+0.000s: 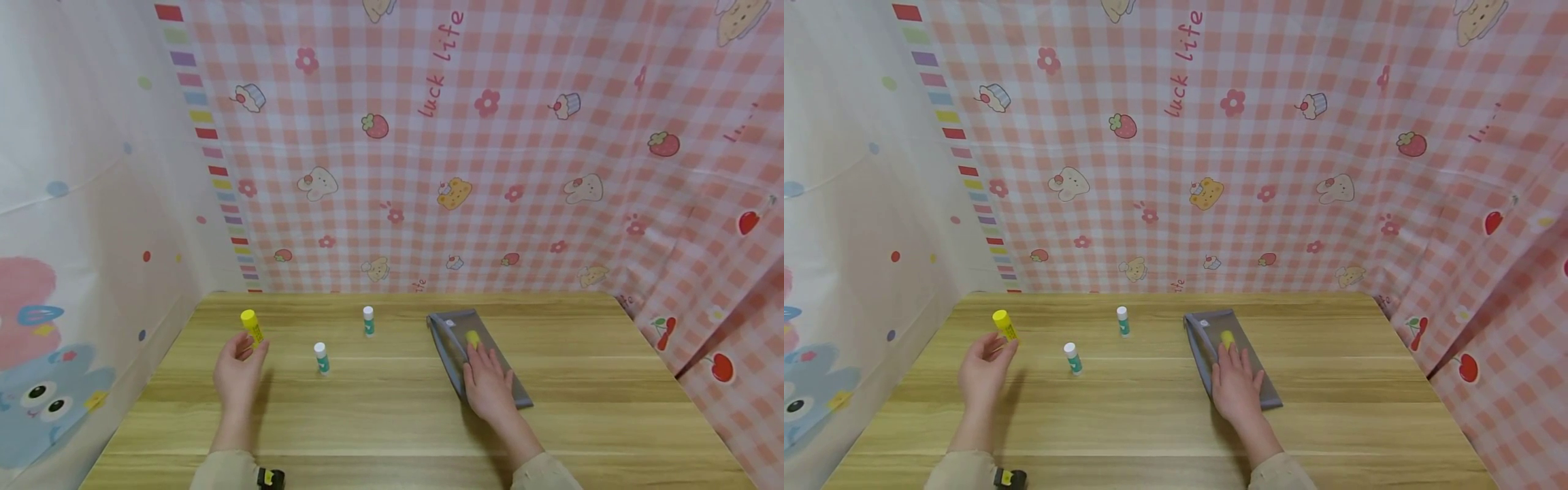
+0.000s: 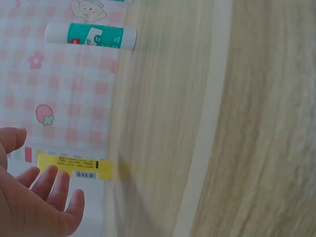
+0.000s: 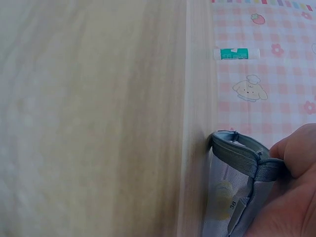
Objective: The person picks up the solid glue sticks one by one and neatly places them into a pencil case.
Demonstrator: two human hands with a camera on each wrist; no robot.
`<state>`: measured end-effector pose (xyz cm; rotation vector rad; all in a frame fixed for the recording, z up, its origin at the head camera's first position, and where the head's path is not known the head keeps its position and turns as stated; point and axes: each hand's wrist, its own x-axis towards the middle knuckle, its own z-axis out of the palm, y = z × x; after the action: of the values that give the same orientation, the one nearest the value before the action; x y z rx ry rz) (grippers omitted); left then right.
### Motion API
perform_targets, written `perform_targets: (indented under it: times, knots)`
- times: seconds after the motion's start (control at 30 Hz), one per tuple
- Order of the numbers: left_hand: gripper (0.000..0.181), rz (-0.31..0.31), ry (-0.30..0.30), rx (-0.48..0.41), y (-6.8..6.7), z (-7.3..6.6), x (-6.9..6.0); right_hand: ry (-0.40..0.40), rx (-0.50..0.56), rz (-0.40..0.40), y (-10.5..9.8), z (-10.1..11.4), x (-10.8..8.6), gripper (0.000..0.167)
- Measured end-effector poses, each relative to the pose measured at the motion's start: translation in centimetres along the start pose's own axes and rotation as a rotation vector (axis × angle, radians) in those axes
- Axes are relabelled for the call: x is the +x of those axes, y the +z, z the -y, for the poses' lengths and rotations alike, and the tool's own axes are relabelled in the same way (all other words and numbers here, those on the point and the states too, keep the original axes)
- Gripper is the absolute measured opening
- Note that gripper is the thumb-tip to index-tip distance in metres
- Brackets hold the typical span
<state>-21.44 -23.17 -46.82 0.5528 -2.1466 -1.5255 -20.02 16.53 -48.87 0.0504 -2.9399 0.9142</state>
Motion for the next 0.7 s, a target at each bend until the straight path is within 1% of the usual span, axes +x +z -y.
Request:
perform_targets:
  times: [0.3, 0.4, 0.5, 0.6, 0.7]
  knots:
    - [0.058, -0.003, -0.099, -0.146, -0.2, 1.2, 1.1, -0.004, -0.012, -0.006, -0.1, 0.1, 0.1, 0.046]
    - [0.060, -0.003, -0.123, -0.153, -0.3, 1.4, 1.6, -0.008, -0.009, -0.008, -0.1, 0.1, 0.1, 0.046]
    - [0.064, 0.004, -0.137, -0.135, -0.3, 1.6, 2.1, -0.006, -0.003, -0.006, -0.1, 0.1, 0.1, 0.047]
    - [0.066, 0.016, -0.141, -0.120, -0.3, 1.7, 2.6, -0.006, -0.004, -0.007, 0.0, 0.0, 0.2, 0.047]
    - [0.067, 0.024, -0.143, -0.136, -0.3, 1.8, 3.1, -0.004, -0.007, -0.008, 0.0, -0.1, 0.2, 0.047]
